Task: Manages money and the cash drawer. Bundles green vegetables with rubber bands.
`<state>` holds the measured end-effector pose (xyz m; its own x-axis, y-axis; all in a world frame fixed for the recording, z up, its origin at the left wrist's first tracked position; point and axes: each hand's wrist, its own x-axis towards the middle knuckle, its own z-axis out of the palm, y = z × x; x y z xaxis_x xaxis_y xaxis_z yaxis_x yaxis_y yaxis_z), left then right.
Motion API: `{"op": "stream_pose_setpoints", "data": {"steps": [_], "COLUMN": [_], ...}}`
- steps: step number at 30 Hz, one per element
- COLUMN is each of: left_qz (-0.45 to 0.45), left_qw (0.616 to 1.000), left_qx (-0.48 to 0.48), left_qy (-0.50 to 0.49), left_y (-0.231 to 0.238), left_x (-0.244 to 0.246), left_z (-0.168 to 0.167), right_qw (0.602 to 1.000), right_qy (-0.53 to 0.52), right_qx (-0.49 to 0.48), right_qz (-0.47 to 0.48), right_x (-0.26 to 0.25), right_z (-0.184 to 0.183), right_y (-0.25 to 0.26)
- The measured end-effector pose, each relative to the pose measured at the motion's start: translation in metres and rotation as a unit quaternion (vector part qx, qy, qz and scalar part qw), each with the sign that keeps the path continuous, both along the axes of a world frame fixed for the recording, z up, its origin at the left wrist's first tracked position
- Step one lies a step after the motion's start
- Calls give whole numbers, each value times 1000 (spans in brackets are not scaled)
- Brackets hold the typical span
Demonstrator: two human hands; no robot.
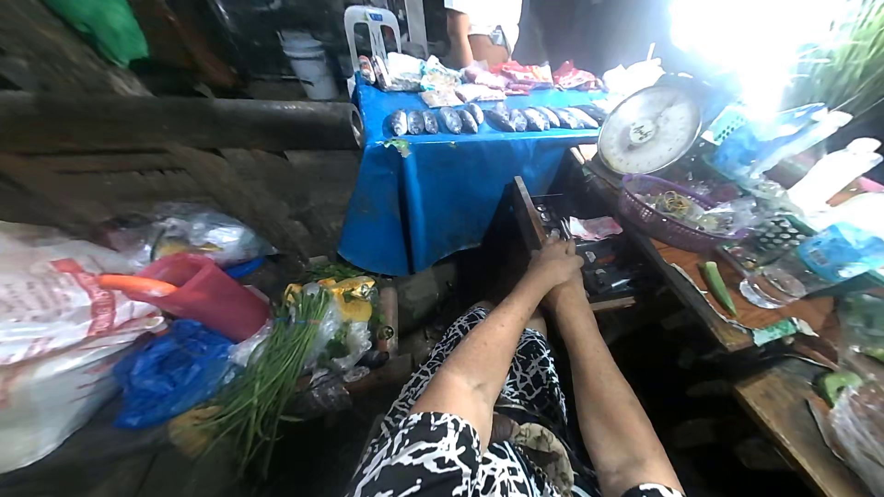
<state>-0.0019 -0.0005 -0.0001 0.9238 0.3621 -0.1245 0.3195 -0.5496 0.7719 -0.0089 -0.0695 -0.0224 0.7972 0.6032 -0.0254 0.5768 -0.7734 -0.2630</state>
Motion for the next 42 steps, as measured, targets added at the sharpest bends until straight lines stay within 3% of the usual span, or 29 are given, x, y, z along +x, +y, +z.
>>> {"op": "stream_pose_setpoints", "data": {"steps": [6,9,11,13,16,19,21,25,28,29,31,33,35,37,40,42], "left_qz": [-5,-2,-4,-7,-8,-5,-5,-5,-2,-3,-6,-6,-8,-9,-5,-5], "left_qw": [1000,1000,1000,1000,1000,1000,1000,1000,1000,1000,1000,1000,1000,1000,1000,1000], "left_qx": [0,4,7,7,4,1,2,6,1,1,5,5,7,6,4,4], "left_qy": [-4,-10,-11,-6,-1,2,6,8,6,5,3,1,2,-1,-7,-9], "left_y": [0,1,2,2,2,2,2,1,1,2,2,2,2,1,1,1], "left_x": [0,2,3,3,3,2,2,2,2,2,3,3,2,1,0,1], "left_z": [1,-4,-5,-5,-4,-3,-2,-1,-2,-2,-3,-3,-2,-2,0,-2], "right_qw": [999,988,981,986,999,998,995,997,998,983,996,993,991,993,1000,1000], "right_qy": [29,93,68,63,34,49,89,73,-25,151,64,15,43,0,19,18], "right_qx": [30,111,170,138,-6,-36,-26,-6,60,-104,46,107,111,114,1,-24], "right_qz": [-14,-59,-66,-63,-2,-6,-25,-22,-24,-22,-36,-38,-53,-35,-6,0], "right_x": [2,-2,-4,-6,-2,-3,-9,-15,-31,-26,-12,0,3,5,-1,-3], "right_z": [-2,4,-3,1,8,17,33,37,30,74,22,-10,-8,-18,0,6], "right_y": [3,1,0,0,0,-2,-5,-11,-15,-9,-4,1,3,1,0,-1]}}
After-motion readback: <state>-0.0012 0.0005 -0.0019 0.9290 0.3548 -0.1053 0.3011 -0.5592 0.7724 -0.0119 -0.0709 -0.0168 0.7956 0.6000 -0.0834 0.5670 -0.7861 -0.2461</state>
